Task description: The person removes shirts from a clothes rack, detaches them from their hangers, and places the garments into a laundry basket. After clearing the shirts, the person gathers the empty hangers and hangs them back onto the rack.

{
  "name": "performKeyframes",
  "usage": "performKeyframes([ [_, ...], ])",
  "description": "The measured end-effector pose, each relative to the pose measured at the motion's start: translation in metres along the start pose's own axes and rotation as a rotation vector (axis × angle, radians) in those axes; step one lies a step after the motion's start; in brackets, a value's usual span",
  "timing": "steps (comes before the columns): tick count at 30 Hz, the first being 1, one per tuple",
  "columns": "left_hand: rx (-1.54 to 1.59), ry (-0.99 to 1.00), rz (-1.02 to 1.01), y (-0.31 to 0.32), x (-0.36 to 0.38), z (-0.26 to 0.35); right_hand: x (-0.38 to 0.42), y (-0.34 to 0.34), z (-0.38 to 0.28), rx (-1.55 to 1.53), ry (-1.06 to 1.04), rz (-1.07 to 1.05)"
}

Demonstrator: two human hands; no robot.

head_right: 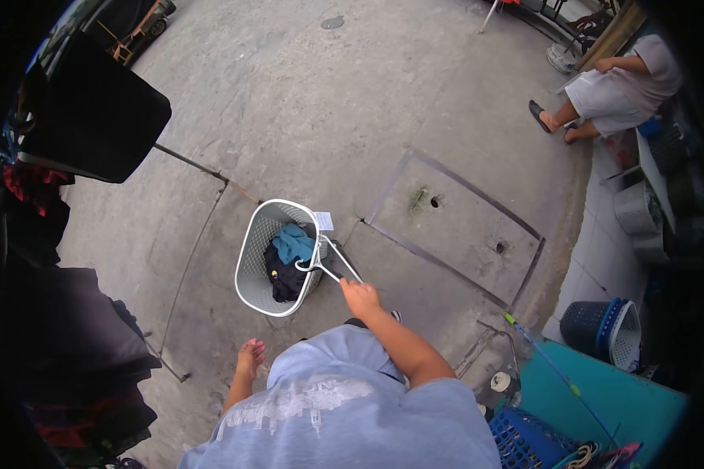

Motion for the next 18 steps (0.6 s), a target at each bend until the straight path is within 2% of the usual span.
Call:
performKeyframes([
  [3,-0.032,0.076,-0.054,0.014,0.014,0.022,-0.010,0.003,0.003,0.011,-0.040,0.035],
  [6,-0.097,0.055,-0.031,0.024,0.015,0.017,-0.017,-0.009,0.003,0.062,-0.087,0.051],
  [12,-0.090,-0.087,-0.014,0.019,0.019,-0.028,-0.030,-0.013,0.010,0.065,-0.142,0.004],
  [18,-0.029,-0.134,0.036,0.011,0.029,-0.049,-0.037,-0.008,0.018,0.085,-0.156,0.025],
])
Point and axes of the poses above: each hand's wrist, its own x-axis away from the middle knuckle, its own y-axis out of the palm, z = x × y, the point moved 1 cm from there along -x, towards the middle knuckle, and after that the axes turned 3 degrees about -y, right-handed, at the moved point
